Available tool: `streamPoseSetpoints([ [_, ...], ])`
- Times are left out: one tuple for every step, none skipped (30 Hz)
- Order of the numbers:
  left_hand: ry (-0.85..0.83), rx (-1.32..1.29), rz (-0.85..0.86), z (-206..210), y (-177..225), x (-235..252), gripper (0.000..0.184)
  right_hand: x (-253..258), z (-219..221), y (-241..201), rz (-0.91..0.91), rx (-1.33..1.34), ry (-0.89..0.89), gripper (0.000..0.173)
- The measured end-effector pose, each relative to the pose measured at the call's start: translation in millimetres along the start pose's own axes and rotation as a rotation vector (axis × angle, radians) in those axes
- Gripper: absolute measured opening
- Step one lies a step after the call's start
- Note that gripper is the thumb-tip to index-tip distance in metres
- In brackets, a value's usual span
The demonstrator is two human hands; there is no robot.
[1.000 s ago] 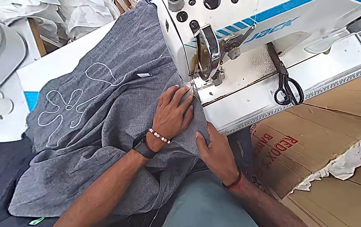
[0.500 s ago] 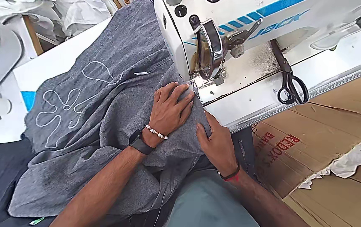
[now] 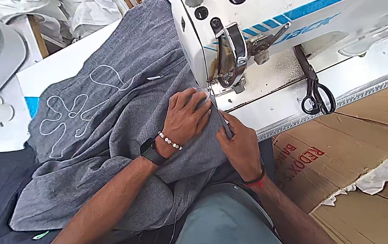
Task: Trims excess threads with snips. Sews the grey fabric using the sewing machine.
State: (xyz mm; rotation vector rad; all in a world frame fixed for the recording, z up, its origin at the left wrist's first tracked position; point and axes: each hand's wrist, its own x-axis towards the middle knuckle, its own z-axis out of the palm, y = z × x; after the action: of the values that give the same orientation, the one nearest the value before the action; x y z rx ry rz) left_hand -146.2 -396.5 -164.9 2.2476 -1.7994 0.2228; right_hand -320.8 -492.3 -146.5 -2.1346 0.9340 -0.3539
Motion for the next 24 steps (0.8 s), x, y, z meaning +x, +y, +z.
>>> streamPoseSetpoints([
  [-0.004, 0.009, -0.024, 1, 5, -2, 0.034, 1, 0, 1, 0.004, 0.012, 0.003, 0.044],
  [-0.004, 0.015, -0.058, 3, 10, -4, 0.035, 2, 1, 2, 0.010, 0.017, 0.000, 0.044],
  [-0.006, 0.015, -0.091, 5, 14, -5, 0.037, 2, 1, 2, 0.016, 0.015, -0.008, 0.044],
  [0.000, 0.014, -0.106, 8, 16, -7, 0.037, 1, 1, 3, 0.016, 0.013, -0.012, 0.045],
  [0.007, 0.007, -0.104, 9, 14, -7, 0.037, 1, 2, 3, 0.013, 0.006, -0.011, 0.044],
  [0.013, -0.002, -0.090, 9, 12, -6, 0.036, 0, 4, 4, 0.005, -0.002, -0.003, 0.044],
  [0.014, -0.007, -0.069, 8, 9, -5, 0.035, 0, 4, 5, -0.003, -0.010, 0.006, 0.044],
  [0.015, -0.007, -0.049, 6, 7, -4, 0.034, -1, 5, 6, -0.008, -0.016, 0.014, 0.043],
  [0.012, 0.006, -0.043, 5, 6, -3, 0.034, -2, 5, 6, -0.014, -0.022, 0.021, 0.043],
  [0.000, 0.029, -0.056, 4, 9, -4, 0.035, -3, 5, 6, -0.022, -0.029, 0.021, 0.043],
  [-0.013, 0.050, -0.087, 4, 14, -5, 0.037, -3, 5, 6, -0.029, -0.037, 0.022, 0.043],
  [-0.025, 0.061, -0.126, 6, 21, -7, 0.039, -5, 4, 6, -0.033, -0.046, 0.024, 0.042],
  [-0.031, 0.059, -0.157, 7, 27, -9, 0.040, -6, 3, 6, -0.035, -0.056, 0.025, 0.041],
  [-0.032, 0.049, -0.174, 9, 29, -10, 0.041, -7, 2, 6, -0.036, -0.062, 0.027, 0.040],
  [-0.032, 0.037, -0.174, 9, 28, -11, 0.041, -7, 2, 6, -0.034, -0.062, 0.027, 0.039],
  [-0.029, 0.025, -0.160, 9, 24, -10, 0.041, -7, 1, 6, -0.034, -0.057, 0.031, 0.038],
  [-0.026, 0.012, -0.136, 8, 18, -9, 0.040, -6, 1, 6, -0.033, -0.049, 0.031, 0.037],
  [-0.026, 0.003, -0.110, 7, 14, -7, 0.039, -6, 0, 6, -0.033, -0.044, 0.031, 0.037],
  [-0.021, 0.002, -0.088, 5, 10, -6, 0.038, -4, 1, 5, -0.032, -0.041, 0.031, 0.037],
  [-0.014, 0.011, -0.073, 5, 9, -5, 0.037, -2, 1, 5, -0.034, -0.041, 0.035, 0.037],
  [-0.014, 0.028, -0.079, 5, 10, -5, 0.037, -1, 2, 5, -0.035, -0.047, 0.041, 0.037],
  [-0.022, 0.042, -0.103, 5, 15, -7, 0.039, -1, 3, 5, -0.036, -0.053, 0.048, 0.038],
  [-0.033, 0.048, -0.138, 6, 23, -9, 0.041, -1, 3, 5, -0.033, -0.060, 0.053, 0.038],
  [-0.037, 0.048, -0.170, 8, 29, -11, 0.043, -1, 3, 6, -0.030, -0.067, 0.054, 0.037],
])
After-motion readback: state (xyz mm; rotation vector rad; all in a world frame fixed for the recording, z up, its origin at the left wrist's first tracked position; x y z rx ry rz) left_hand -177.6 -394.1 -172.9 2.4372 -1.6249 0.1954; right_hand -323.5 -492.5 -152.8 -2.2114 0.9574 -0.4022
